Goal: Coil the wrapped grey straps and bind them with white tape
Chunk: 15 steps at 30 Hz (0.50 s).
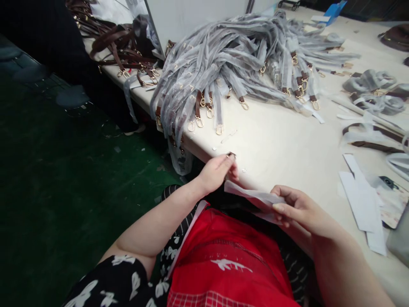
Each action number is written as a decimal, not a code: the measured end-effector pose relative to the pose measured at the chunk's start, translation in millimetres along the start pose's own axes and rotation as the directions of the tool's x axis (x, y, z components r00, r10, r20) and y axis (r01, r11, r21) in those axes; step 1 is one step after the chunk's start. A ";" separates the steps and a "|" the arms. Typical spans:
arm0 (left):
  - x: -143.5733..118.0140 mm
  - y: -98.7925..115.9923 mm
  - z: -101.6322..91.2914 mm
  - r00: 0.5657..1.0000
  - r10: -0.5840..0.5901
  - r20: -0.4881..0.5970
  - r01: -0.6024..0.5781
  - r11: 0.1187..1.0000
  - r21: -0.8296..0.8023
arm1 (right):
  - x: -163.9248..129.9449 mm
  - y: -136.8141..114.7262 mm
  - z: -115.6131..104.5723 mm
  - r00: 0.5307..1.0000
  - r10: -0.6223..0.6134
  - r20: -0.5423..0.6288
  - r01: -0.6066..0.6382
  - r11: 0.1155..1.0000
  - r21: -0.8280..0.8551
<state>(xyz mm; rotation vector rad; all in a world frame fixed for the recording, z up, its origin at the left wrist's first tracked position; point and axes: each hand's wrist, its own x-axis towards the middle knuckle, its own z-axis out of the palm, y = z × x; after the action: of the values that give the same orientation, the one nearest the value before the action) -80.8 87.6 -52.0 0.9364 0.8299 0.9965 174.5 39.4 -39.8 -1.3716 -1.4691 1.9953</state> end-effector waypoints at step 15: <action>-92.8 92.5 50.2 0.953 -0.203 0.225 0.244 0.954 -0.172 | 5.6 42.1 47.9 0.808 -0.565 -0.166 0.387 0.723 -0.573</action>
<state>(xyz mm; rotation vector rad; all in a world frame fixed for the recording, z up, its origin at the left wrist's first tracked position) -94.7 11.0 64.7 0.7402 0.6344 0.7544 143.8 -1.8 -78.1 -1.2341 -2.0158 1.0160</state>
